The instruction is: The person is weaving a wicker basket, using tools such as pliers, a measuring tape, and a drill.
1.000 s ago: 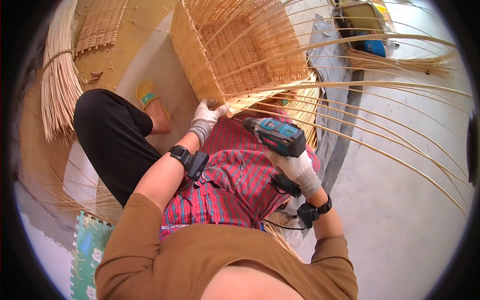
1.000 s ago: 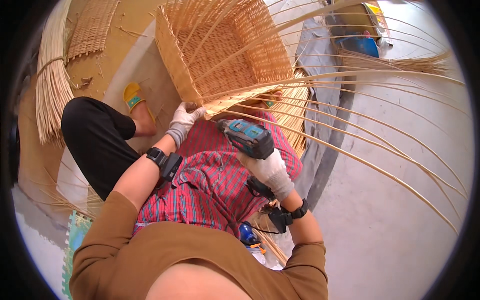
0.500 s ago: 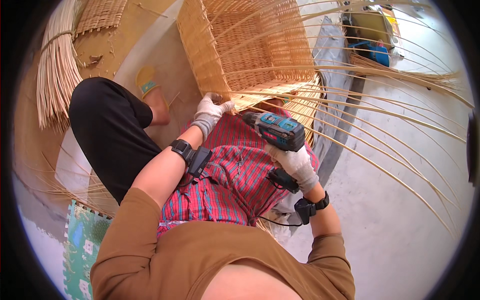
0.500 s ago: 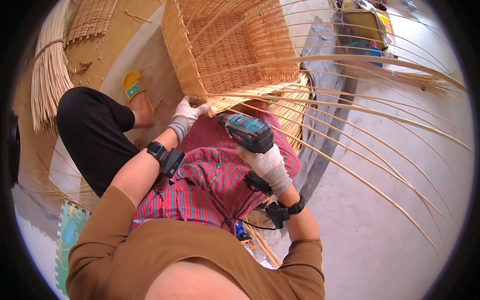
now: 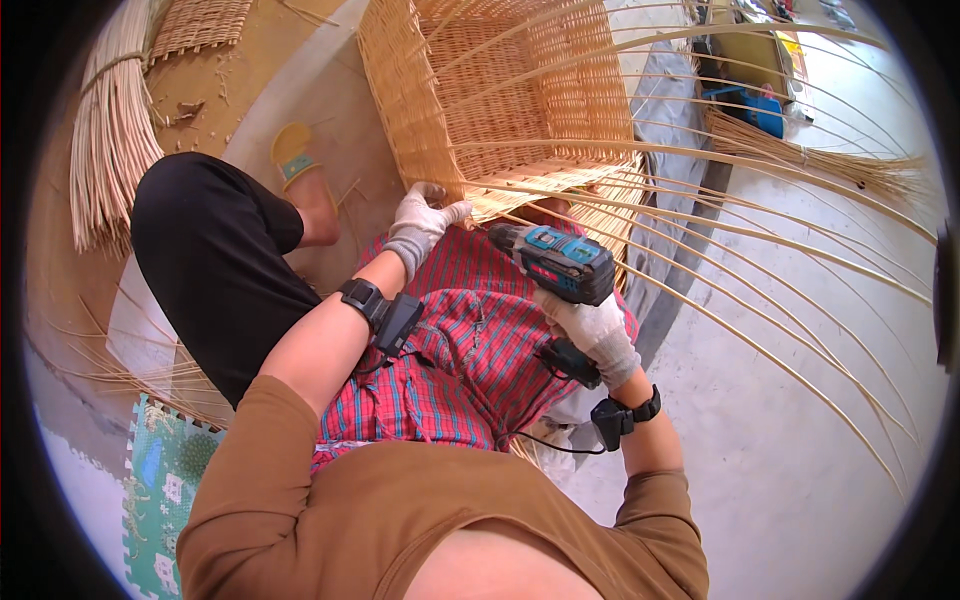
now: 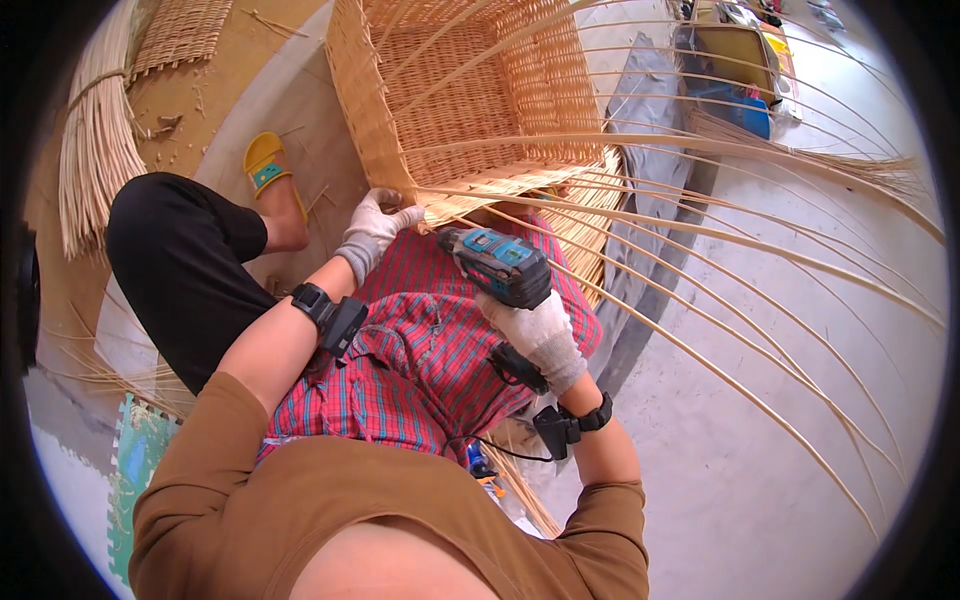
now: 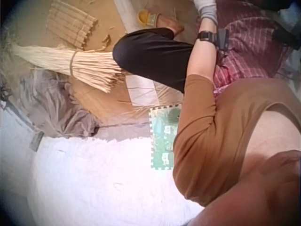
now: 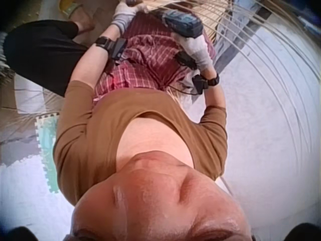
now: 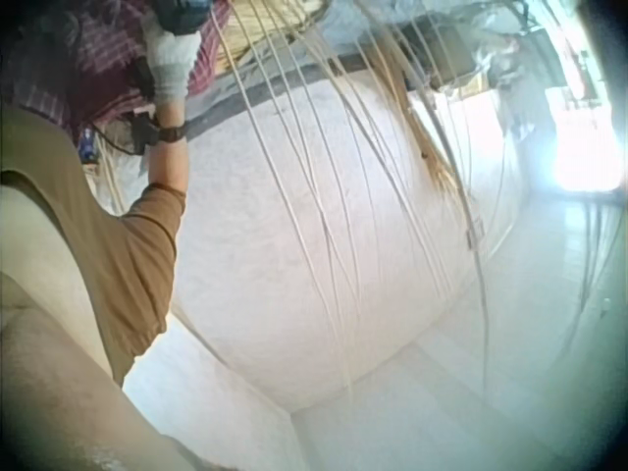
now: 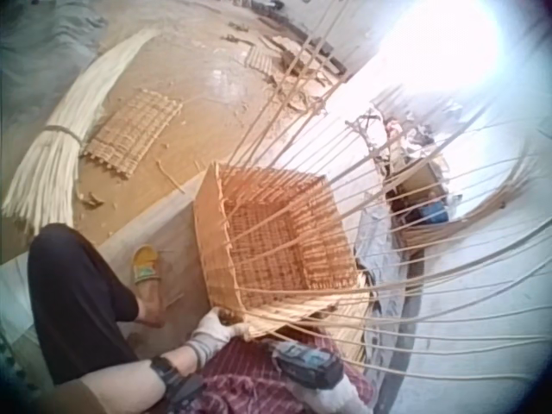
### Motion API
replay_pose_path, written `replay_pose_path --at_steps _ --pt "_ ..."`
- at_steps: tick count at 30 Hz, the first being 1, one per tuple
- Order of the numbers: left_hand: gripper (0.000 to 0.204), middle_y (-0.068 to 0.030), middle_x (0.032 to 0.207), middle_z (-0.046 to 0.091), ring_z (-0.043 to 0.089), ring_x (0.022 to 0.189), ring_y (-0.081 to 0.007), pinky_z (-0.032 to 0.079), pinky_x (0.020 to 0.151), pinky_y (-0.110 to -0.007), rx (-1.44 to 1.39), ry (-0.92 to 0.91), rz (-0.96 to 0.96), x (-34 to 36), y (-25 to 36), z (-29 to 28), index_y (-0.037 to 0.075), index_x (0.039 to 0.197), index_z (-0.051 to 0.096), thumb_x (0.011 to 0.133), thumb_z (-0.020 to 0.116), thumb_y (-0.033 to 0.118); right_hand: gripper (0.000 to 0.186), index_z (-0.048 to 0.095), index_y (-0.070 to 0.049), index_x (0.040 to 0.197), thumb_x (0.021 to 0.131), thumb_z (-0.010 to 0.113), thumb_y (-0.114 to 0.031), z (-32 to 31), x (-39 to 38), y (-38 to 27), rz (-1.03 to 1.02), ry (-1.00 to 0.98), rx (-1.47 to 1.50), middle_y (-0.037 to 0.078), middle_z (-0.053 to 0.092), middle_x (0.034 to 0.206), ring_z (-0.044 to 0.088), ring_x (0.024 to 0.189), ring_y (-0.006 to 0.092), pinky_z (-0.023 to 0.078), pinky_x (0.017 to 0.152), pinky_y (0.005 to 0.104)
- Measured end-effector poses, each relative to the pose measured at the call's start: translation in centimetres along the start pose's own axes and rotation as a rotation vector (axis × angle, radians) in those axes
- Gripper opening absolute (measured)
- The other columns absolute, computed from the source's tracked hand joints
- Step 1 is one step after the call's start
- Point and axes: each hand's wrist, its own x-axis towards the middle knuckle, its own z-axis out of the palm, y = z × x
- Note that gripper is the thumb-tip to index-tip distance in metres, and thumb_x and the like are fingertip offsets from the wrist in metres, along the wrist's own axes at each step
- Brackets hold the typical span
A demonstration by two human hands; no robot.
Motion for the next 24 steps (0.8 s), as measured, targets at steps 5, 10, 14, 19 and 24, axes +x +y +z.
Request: replay_pose_path --at_steps 5,10,14,19,24 --pt "0.067 -0.0137 0.111 0.07 0.066 0.103 -0.0252 0.054 0.094 -0.036 -0.059 0.01 0.001 0.2 -0.5 0.1 -0.003 0.117 0.064 0.07 0.098 0.032 0.046 0.063 -0.011 0.134 0.09 0.075 -0.017 -0.1 0.1 -0.1 0.011 -0.017 0.031 0.007 0.072 0.094 0.068 0.071 0.0177 0.055 0.07 0.0353" --pt "0.068 -0.0145 0.113 0.07 0.067 0.105 -0.0259 0.054 0.095 -0.036 0.0 0.023 0.02 0.0 -0.4 0.0 -0.003 0.117 0.064 0.07 0.097 0.033 0.047 0.063 -0.009 0.133 0.089 0.076 -0.015 -0.3 0.4 0.3 0.078 -0.038 -0.026 0.011 0.072 0.109 0.069 0.09 0.0251 0.055 0.081 0.0372" --pt "0.069 -0.0156 0.115 0.07 0.066 0.107 -0.0269 0.053 0.097 -0.037 0.016 0.001 0.0 -0.1 -0.1 -0.1 -0.004 0.118 0.064 0.07 0.097 0.034 0.048 0.063 -0.009 0.133 0.088 0.076 -0.014 -0.3 0.5 0.8 -0.158 -0.009 -0.056 0.014 0.07 0.121 0.068 0.104 0.0296 0.054 0.09 0.0386" --pt "0.07 -0.0163 0.116 0.07 0.066 0.108 -0.0278 0.052 0.098 -0.038 0.032 0.011 0.006 -0.2 0.0 0.1 -0.004 0.118 0.064 0.07 0.098 0.034 0.028 0.069 -0.011 0.118 0.095 0.073 -0.025 -0.2 0.7 0.7 -0.137 0.028 -0.083 0.001 0.065 0.085 0.06 0.071 0.0132 0.05 0.063 0.0292" --pt "0.07 -0.0162 0.115 0.07 0.066 0.107 -0.0277 0.052 0.098 -0.038 0.003 0.008 -0.005 -0.2 -0.2 0.2 -0.004 0.117 0.064 0.068 0.099 0.032 0.048 0.063 -0.008 0.134 0.087 0.075 -0.012 -0.6 0.6 -0.5 -0.103 -0.01 -0.071 0.014 0.069 0.126 0.068 0.113 0.0316 0.053 0.097 0.039"
